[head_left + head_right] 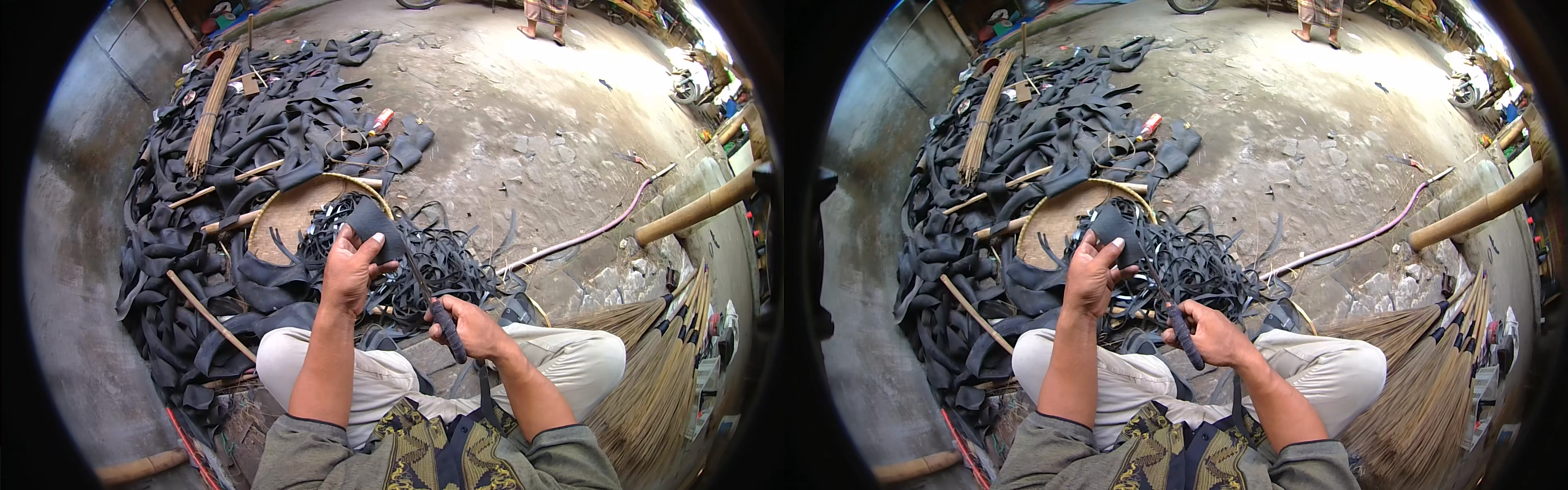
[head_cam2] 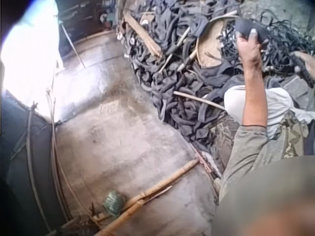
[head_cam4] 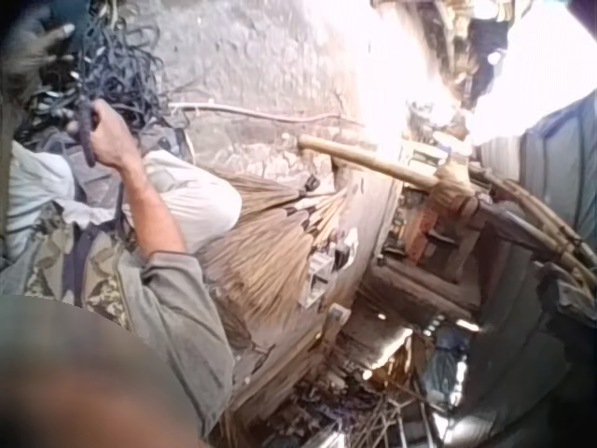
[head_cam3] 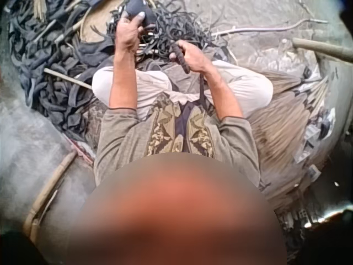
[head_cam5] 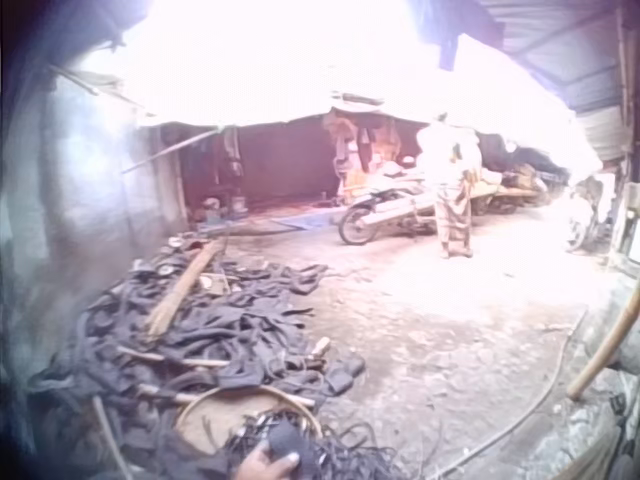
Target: The person sits on the ground and uses a knife to cut a piece of black rubber into thin strips. They hold the rubber with one hand and cut with the other, repeatedly adjusting the piece as they work. Cut strips accumulate in a pile on the floor.
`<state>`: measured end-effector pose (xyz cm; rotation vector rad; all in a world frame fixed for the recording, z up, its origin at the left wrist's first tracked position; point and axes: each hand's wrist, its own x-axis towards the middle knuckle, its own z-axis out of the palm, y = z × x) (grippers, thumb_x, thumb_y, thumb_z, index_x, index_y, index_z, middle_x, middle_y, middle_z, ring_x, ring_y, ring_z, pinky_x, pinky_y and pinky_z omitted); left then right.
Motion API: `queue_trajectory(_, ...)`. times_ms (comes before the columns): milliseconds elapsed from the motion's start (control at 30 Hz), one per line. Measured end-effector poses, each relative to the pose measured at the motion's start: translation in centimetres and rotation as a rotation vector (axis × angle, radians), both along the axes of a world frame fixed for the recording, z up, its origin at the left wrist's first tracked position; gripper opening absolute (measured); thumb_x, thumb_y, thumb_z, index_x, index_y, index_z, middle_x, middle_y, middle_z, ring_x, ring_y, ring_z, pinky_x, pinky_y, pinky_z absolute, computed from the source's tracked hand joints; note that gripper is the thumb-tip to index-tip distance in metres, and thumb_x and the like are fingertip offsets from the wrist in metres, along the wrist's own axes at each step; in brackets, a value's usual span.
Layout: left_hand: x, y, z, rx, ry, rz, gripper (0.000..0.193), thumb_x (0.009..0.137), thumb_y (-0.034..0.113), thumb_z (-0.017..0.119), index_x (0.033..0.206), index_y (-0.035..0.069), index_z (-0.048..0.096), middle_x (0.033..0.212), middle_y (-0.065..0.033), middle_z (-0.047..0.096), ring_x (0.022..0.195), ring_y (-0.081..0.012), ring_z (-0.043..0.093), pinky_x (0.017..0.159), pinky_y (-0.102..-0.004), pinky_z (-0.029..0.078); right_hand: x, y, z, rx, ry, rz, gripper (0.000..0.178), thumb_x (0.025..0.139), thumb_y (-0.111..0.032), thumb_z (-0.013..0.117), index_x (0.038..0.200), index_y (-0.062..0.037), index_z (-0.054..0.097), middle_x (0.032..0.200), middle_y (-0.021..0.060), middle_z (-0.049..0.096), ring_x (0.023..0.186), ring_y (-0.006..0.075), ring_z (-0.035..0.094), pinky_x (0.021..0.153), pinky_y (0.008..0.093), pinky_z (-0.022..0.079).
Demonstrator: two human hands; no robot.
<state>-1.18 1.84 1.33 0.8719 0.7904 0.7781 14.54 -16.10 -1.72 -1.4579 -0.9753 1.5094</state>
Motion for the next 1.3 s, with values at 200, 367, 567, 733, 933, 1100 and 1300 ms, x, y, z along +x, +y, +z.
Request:
queue_trajectory(200, 0.1, -0.3, -0.5, 0.041, 0.052, -0.068, 0.042, 0.097, 0.005, 0.064, 0.136, 0.002, 0.047, 0.111, -0.0092, 0.065, 0.081, -0.0148, 0.069, 0.063, -0.0271, 0.062, 0.0, -0.1, -0.5, -0.015, 0.079, -0.014, 0.028, 0.095, -0.024, 0.072, 0.109, -0.003, 0.06, 0.08, -0.0019, 0.059, 0.068, 0.0077, 0.054, 0.063, 0.025, 0.047)
queue_trajectory(367, 0.8, -1.3, -0.5, 0.021, 0.055, -0.141, 0.049, 0.096, 0.005, 0.066, 0.14, 0.002, 0.045, 0.107, -0.0081, 0.066, 0.083, -0.014, 0.068, 0.068, -0.0284, 0.062, 0.3, -0.1, -0.6, -0.052, 0.13, -0.034, 0.027, 0.097, -0.026, 0.071, 0.108, -0.0043, 0.06, 0.08, -0.0024, 0.059, 0.069, 0.0078, 0.056, 0.065, 0.0245, 0.049)
queue_trajectory(567, 1.0, -1.5, -0.2, 0.0, 0.065, -0.186, 0.048, 0.096, 0.006, 0.066, 0.14, 0.002, 0.046, 0.107, -0.0071, 0.066, 0.083, -0.0131, 0.068, 0.071, -0.0288, 0.061, 0.5, -0.2, -0.3, -0.055, 0.201, -0.058, 0.028, 0.096, -0.031, 0.072, 0.102, -0.0065, 0.061, 0.077, -0.0036, 0.057, 0.064, 0.0065, 0.055, 0.06, 0.0237, 0.049)
queue_trajectory(733, 0.9, -1.4, -0.2, 0.008, 0.065, -0.172, 0.047, 0.096, 0.006, 0.066, 0.139, 0.002, 0.047, 0.106, -0.0064, 0.066, 0.081, -0.0124, 0.067, 0.071, -0.0284, 0.061, 0.5, -0.2, -0.1, -0.033, 0.233, -0.053, 0.03, 0.095, -0.035, 0.074, 0.097, -0.0083, 0.062, 0.072, -0.0047, 0.055, 0.059, 0.0057, 0.052, 0.055, 0.0225, 0.046)
queue_trajectory(933, 0.8, -1.6, -0.5, 0.046, 0.119, -0.326, 0.044, 0.096, 0.005, 0.066, 0.136, 0.002, 0.05, 0.107, -0.0051, 0.065, 0.082, -0.0123, 0.067, 0.072, -0.0298, 0.06, -0.5, 0.1, 0.4, 0.095, -0.02, -0.147, 0.024, 0.095, -0.029, 0.074, 0.095, -0.0084, 0.062, 0.07, -0.0063, 0.054, 0.059, 0.0042, 0.051, 0.053, 0.023, 0.042)
queue_trajectory(1100, 1.3, -2.1, -0.5, 0.002, 0.079, -0.238, 0.044, 0.095, 0.004, 0.065, 0.137, 0.002, 0.051, 0.111, -0.0059, 0.065, 0.088, -0.0129, 0.067, 0.073, -0.0297, 0.06, -0.4, 0.0, 1.2, -0.046, 0.016, -0.142, 0.026, 0.095, -0.029, 0.074, 0.097, -0.0063, 0.062, 0.071, -0.0065, 0.053, 0.062, 0.0028, 0.047, 0.054, 0.0218, 0.038)
queue_trajectory(1300, 1.5, -2.4, -0.5, 0.07, 0.062, -0.277, 0.045, 0.096, 0.007, 0.065, 0.138, 0.001, 0.051, 0.11, -0.0041, 0.065, 0.089, -0.0118, 0.064, 0.076, -0.0275, 0.056, -0.7, 0.1, 2.1, -0.021, -0.061, -0.195, 0.035, 0.091, -0.029, 0.079, 0.102, 0.0017, 0.066, 0.087, 0.0049, 0.071, 0.075, 0.0071, 0.061, 0.068, 0.0258, 0.049)
